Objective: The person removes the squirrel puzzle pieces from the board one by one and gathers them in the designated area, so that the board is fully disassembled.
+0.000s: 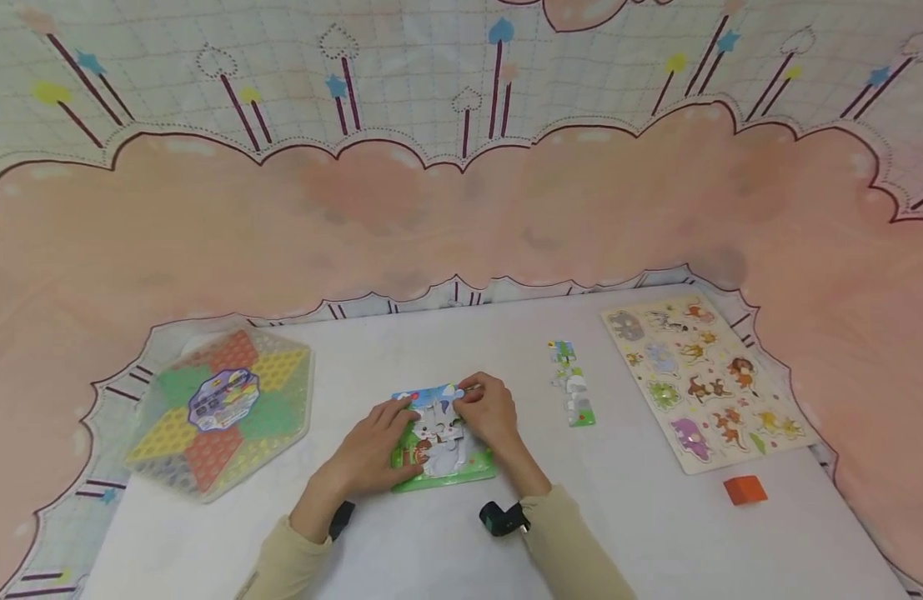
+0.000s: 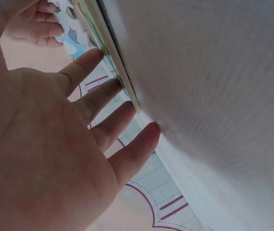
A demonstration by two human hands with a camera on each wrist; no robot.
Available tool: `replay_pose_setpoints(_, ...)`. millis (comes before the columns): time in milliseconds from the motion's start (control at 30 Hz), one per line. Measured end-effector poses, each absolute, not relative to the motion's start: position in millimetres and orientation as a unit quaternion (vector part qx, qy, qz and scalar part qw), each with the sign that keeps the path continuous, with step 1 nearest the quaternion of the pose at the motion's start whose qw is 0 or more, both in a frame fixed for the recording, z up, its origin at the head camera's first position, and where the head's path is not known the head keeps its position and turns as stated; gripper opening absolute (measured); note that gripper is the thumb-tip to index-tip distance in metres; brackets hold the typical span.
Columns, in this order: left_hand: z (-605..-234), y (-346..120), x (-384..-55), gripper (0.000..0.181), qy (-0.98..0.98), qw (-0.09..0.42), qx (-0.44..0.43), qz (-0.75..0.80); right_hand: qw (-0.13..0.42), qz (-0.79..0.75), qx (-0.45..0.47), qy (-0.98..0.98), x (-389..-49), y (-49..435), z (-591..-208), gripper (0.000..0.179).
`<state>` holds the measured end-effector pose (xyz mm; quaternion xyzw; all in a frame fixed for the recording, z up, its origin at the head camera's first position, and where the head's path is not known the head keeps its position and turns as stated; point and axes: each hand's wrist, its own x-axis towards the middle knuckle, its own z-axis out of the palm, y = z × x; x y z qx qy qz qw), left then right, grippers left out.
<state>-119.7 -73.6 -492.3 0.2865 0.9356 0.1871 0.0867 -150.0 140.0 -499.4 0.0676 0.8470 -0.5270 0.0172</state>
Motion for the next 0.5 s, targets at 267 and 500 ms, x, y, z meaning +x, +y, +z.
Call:
replay_pose_setpoints(267, -495.5, -72.8, -121.4, 0.067, 0.938, 0.087, 0.291, 0.169, 0.004, -0.557, 0.055, 0.829, -152.9, 144.8, -505.9, 0.019)
replay_pose_setpoints(500, -494.0, -73.5, -120.5, 0.065, 0.937, 0.087, 0.294, 0.166, 0.02, -0.541, 0.035, 0.84, -151.1, 140.6, -507.2, 0.024)
